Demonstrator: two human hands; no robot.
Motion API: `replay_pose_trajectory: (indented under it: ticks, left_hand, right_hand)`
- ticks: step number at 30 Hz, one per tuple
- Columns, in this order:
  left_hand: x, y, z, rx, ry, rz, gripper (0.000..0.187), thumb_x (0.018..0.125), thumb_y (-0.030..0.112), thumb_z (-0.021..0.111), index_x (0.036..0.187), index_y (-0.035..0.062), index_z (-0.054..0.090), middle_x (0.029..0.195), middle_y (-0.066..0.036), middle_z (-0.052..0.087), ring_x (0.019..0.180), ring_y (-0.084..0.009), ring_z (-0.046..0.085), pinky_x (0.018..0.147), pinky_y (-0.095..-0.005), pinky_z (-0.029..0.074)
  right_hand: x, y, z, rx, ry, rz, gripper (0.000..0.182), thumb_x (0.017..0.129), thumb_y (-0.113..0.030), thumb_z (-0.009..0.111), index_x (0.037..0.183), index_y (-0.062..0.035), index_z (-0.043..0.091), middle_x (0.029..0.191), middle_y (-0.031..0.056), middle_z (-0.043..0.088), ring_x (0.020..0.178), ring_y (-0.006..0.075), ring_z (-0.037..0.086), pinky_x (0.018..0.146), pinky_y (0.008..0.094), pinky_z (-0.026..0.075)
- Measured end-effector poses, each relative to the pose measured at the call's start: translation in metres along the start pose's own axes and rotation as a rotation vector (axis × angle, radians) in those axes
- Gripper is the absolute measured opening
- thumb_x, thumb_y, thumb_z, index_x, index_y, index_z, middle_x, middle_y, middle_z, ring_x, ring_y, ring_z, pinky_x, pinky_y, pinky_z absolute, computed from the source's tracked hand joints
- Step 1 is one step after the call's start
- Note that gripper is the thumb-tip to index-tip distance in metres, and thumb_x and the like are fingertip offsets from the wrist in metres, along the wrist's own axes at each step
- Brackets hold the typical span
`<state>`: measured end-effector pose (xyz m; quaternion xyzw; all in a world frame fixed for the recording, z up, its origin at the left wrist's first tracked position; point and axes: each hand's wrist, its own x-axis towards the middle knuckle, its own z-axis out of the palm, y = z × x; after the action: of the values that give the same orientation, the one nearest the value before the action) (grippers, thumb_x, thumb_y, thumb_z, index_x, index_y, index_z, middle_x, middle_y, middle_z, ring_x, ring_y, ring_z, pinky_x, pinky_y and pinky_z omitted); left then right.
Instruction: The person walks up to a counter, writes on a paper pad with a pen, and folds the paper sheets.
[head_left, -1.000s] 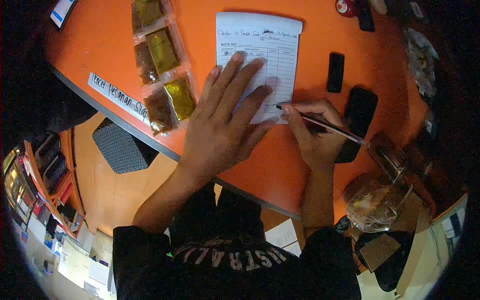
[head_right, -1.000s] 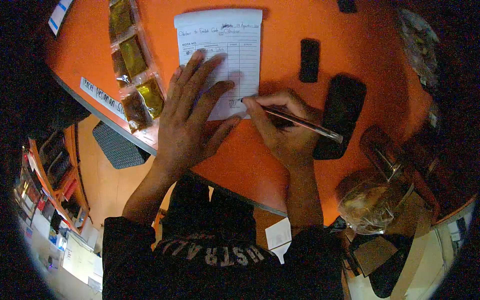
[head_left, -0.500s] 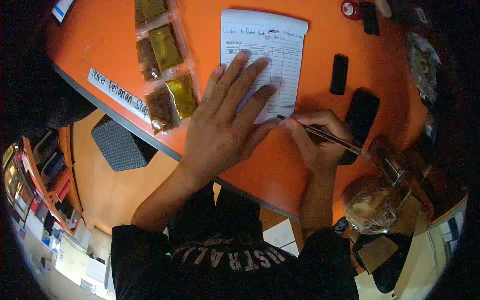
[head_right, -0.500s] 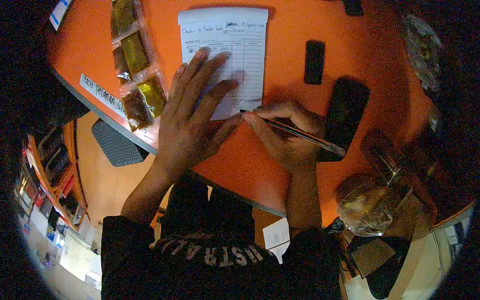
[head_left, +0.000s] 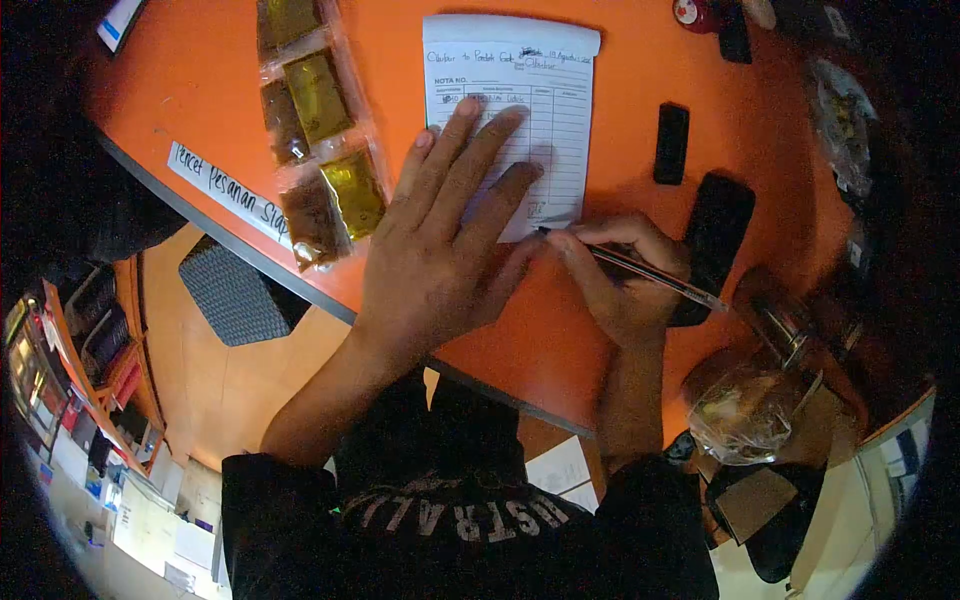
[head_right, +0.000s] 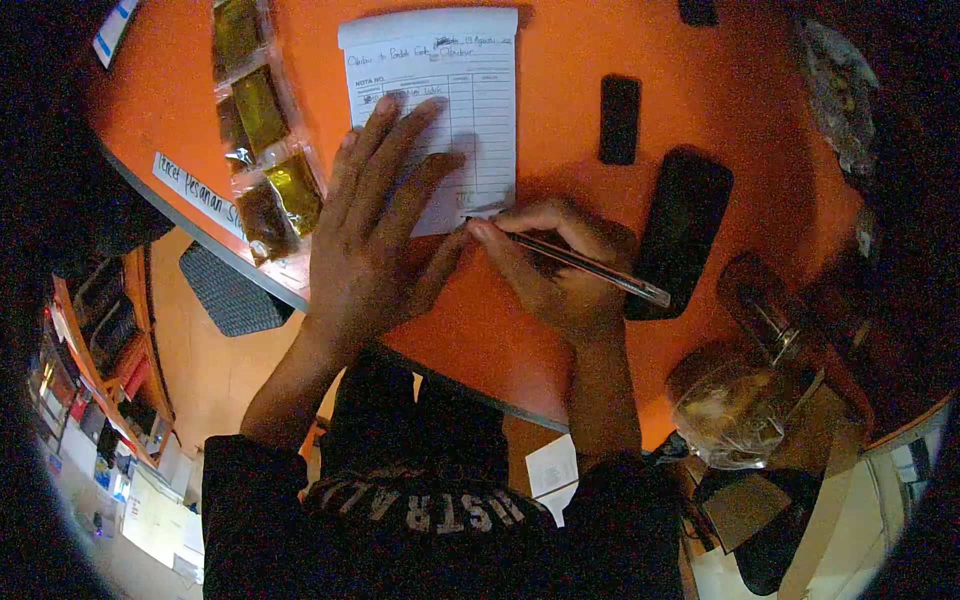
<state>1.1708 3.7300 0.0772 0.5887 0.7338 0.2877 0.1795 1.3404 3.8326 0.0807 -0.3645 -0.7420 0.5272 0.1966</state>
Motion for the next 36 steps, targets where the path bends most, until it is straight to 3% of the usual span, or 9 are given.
replay_pose_trajectory:
  ticks: [9,24,27,30,36]
  left_hand:
    - [0.0004,0.0007,0.0004,-0.025,0.01,-0.025,0.053,0.076,0.023,0.08,0.124,0.0085,0.063,0.15,-0.016,0.045,0.145,-0.0392,0.033,0.115,-0.0573,0.029]
    - [0.0001,0.0,0.0018,-0.009,0.013,-0.023,0.053,0.076,0.024,0.08,0.124,0.0089,0.063,0.149,-0.016,0.046,0.145,-0.0392,0.034,0.116,-0.0574,0.029]
    - [-0.0006,-0.0009,0.0012,-0.011,0.001,-0.011,0.055,0.077,0.024,0.079,0.126,0.0073,0.061,0.15,-0.017,0.044,0.145,-0.0396,0.034,0.115,-0.0573,0.029]
    - [-0.0006,-0.0006,0.0011,0.001,-0.005,-0.003,0.055,0.078,0.023,0.077,0.127,0.0057,0.06,0.15,-0.018,0.043,0.144,-0.0401,0.034,0.115,-0.0569,0.03]
    - [-0.0002,-0.0006,0.0001,0.005,-0.008,0.002,0.056,0.078,0.023,0.077,0.128,0.0059,0.06,0.15,-0.018,0.043,0.144,-0.0404,0.034,0.115,-0.0571,0.029]
  right_hand:
    - [0.0011,-0.0013,0.0002,-0.088,-0.018,-0.004,0.015,0.082,0.002,0.078,0.087,-0.0004,0.064,0.084,0.0129,0.074,0.078,0.014,0.071,0.071,0.0271,0.058]
    - [-0.0006,0.0024,0.0036,0.044,0.026,0.018,0.018,0.081,0.002,0.08,0.085,0.0002,0.063,0.078,0.0113,0.072,0.071,0.0107,0.068,0.063,0.0242,0.056]
    - [0.0018,0.0001,-0.001,-0.112,-0.035,-0.035,0.017,0.08,0.002,0.08,0.084,-0.0005,0.064,0.078,0.0107,0.072,0.071,0.0111,0.068,0.064,0.024,0.056]
    - [0.0004,0.0032,0.004,0.022,0.038,0.001,0.017,0.079,0.002,0.081,0.082,-0.0014,0.065,0.079,0.0102,0.073,0.071,0.0112,0.068,0.064,0.0239,0.056]
    - [0.0035,-0.0017,0.0003,-0.07,-0.032,-0.075,0.018,0.08,0.002,0.081,0.085,-0.0014,0.064,0.08,0.0108,0.073,0.072,0.0109,0.068,0.065,0.0249,0.056]
